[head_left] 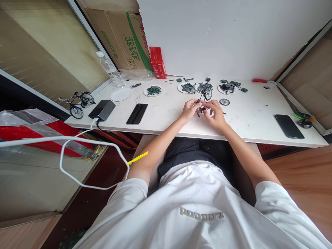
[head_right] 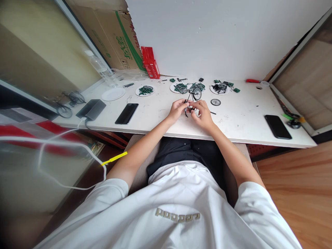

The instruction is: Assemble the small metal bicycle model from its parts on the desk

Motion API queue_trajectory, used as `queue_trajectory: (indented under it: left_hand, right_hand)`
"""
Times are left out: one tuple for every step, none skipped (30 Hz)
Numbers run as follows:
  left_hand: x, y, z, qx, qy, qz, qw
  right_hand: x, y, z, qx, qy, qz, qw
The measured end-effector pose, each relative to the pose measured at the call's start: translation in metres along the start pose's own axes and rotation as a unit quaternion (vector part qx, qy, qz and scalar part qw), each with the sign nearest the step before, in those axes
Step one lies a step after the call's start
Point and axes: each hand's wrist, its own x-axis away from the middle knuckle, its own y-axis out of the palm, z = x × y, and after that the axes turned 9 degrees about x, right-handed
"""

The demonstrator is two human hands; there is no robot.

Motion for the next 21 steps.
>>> queue_trajectory:
  left_hand:
    - [0.000, 0.000, -0.001, -0.003, 0.002, -0.005, 1.000]
    - [0.001, -0.001, -0.001, -0.006, 0.005, -0.011, 1.000]
    - [0.001, -0.001, -0.001, -0.011, 0.007, -0.017, 1.000]
    - [0.001, -0.001, -0.001, -0.015, 0.009, -0.021, 1.000]
    - [0.001, -0.001, -0.001, -0.018, 0.011, -0.023, 1.000]
    - [0.001, -0.002, -0.001, -0.020, 0.012, -0.024, 0.999]
    - [0.001, -0.001, -0.001, -0.021, 0.013, -0.025, 0.999]
    - [0.001, -0.001, -0.002, -0.024, 0.014, -0.024, 0.999]
    - [0.001, -0.001, -0.002, -0.027, 0.014, -0.022, 0.999]
    - [0.000, -0.001, -0.003, -0.032, 0.014, -0.020, 0.999]
    - [0.000, -0.001, -0.004, -0.038, 0.014, -0.017, 0.999]
    - [-0.001, -0.001, -0.005, -0.044, 0.015, -0.013, 0.999]
    - [-0.001, -0.001, -0.006, -0.050, 0.017, -0.010, 0.999]
    - [-0.002, -0.001, -0.007, -0.055, 0.021, -0.009, 0.998]
    - [-0.003, -0.002, -0.008, -0.059, 0.025, -0.009, 0.998]
    - [-0.003, -0.003, -0.009, -0.060, 0.029, -0.010, 0.998]
    - [-0.003, -0.004, -0.009, -0.061, 0.033, -0.011, 0.998]
    - [-0.004, -0.005, -0.009, -0.061, 0.035, -0.012, 0.997]
    - [-0.004, -0.005, -0.009, -0.060, 0.036, -0.011, 0.997]
    - [-0.004, -0.006, -0.009, -0.059, 0.035, -0.008, 0.998]
    - [-0.004, -0.006, -0.009, -0.058, 0.033, -0.005, 0.998]
  right_hand:
    - [-0.001, 0.000, 0.000, -0.011, 0.009, 0.003, 1.000]
    - [-0.002, 0.000, 0.001, -0.019, 0.017, 0.007, 1.000]
    - [-0.003, 0.000, 0.002, -0.026, 0.022, 0.012, 0.999]
    - [-0.004, 0.000, 0.002, -0.032, 0.025, 0.017, 0.999]
    - [-0.004, 0.000, 0.003, -0.037, 0.029, 0.022, 0.999]
    - [-0.005, 0.000, 0.003, -0.041, 0.032, 0.024, 0.998]
    - [-0.005, 0.000, 0.003, -0.043, 0.036, 0.023, 0.998]
    - [-0.006, -0.001, 0.003, -0.043, 0.041, 0.020, 0.998]
    - [-0.006, -0.001, 0.003, -0.040, 0.046, 0.017, 0.998]
    - [-0.006, -0.002, 0.003, -0.037, 0.051, 0.015, 0.998]
    - [-0.007, -0.003, 0.004, -0.036, 0.055, 0.014, 0.998]
    - [-0.008, -0.004, 0.004, -0.036, 0.057, 0.016, 0.998]
    - [-0.009, -0.006, 0.005, -0.037, 0.059, 0.019, 0.997]
    - [-0.010, -0.008, 0.007, -0.036, 0.062, 0.023, 0.997]
    - [-0.012, -0.011, 0.010, -0.034, 0.067, 0.026, 0.997]
    - [-0.013, -0.014, 0.013, -0.027, 0.073, 0.029, 0.997]
    - [-0.015, -0.018, 0.017, -0.017, 0.082, 0.028, 0.996]
    - [-0.016, -0.022, 0.022, -0.005, 0.090, 0.024, 0.996]
    - [-0.018, -0.026, 0.028, 0.009, 0.095, 0.018, 0.995]
    - [-0.018, -0.031, 0.035, 0.025, 0.091, 0.001, 0.996]
    - [-0.018, -0.035, 0.042, 0.045, 0.083, -0.022, 0.995]
